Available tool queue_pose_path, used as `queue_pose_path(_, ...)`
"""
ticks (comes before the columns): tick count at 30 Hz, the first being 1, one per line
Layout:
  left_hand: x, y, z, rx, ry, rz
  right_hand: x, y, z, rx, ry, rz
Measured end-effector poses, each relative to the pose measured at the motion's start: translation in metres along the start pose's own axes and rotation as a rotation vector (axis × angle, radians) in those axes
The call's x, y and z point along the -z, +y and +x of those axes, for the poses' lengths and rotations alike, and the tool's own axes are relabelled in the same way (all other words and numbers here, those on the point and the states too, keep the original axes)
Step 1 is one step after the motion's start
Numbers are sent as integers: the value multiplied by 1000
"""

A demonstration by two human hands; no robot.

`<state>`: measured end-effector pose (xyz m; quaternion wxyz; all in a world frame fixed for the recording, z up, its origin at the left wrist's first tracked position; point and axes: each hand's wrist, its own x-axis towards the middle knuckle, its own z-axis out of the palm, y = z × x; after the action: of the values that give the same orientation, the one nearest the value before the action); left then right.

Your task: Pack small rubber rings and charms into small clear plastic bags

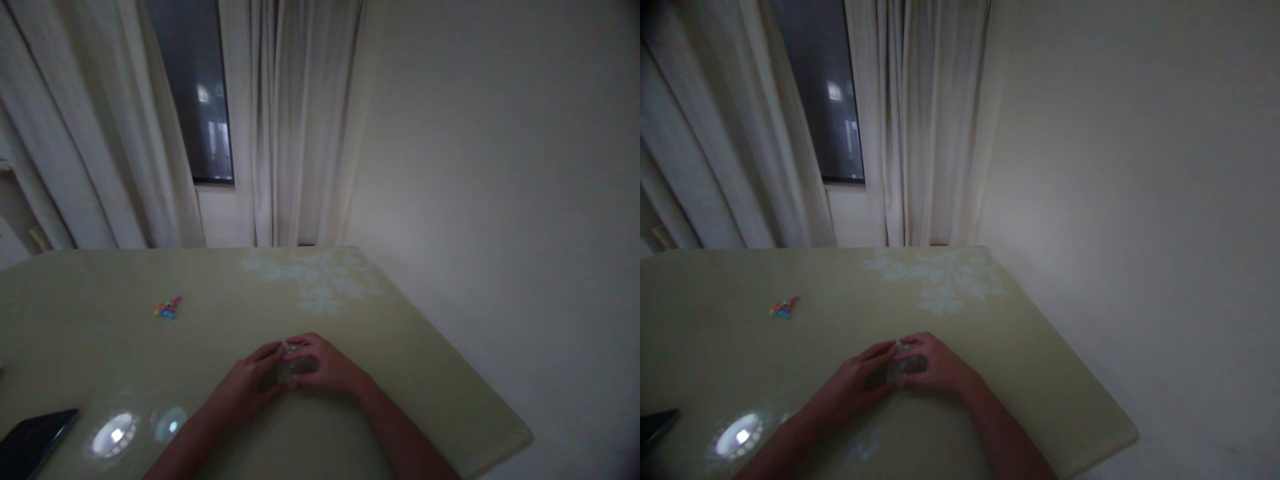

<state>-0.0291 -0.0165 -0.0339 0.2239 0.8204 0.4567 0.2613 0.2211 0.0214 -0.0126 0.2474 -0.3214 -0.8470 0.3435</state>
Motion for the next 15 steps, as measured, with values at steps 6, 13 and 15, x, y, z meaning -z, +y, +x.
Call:
queue_pose_path(6,3,-1,0,-1,-26,-36,-1,-3,1,-11,72,-18)
queue_pose_path(13,3,-3,-1,33,-39,-93,3,-7,2,57,8,-67)
queue_pose_path(15,4,-1,0,23,-36,-113,4,-8,2,57,0,-67)
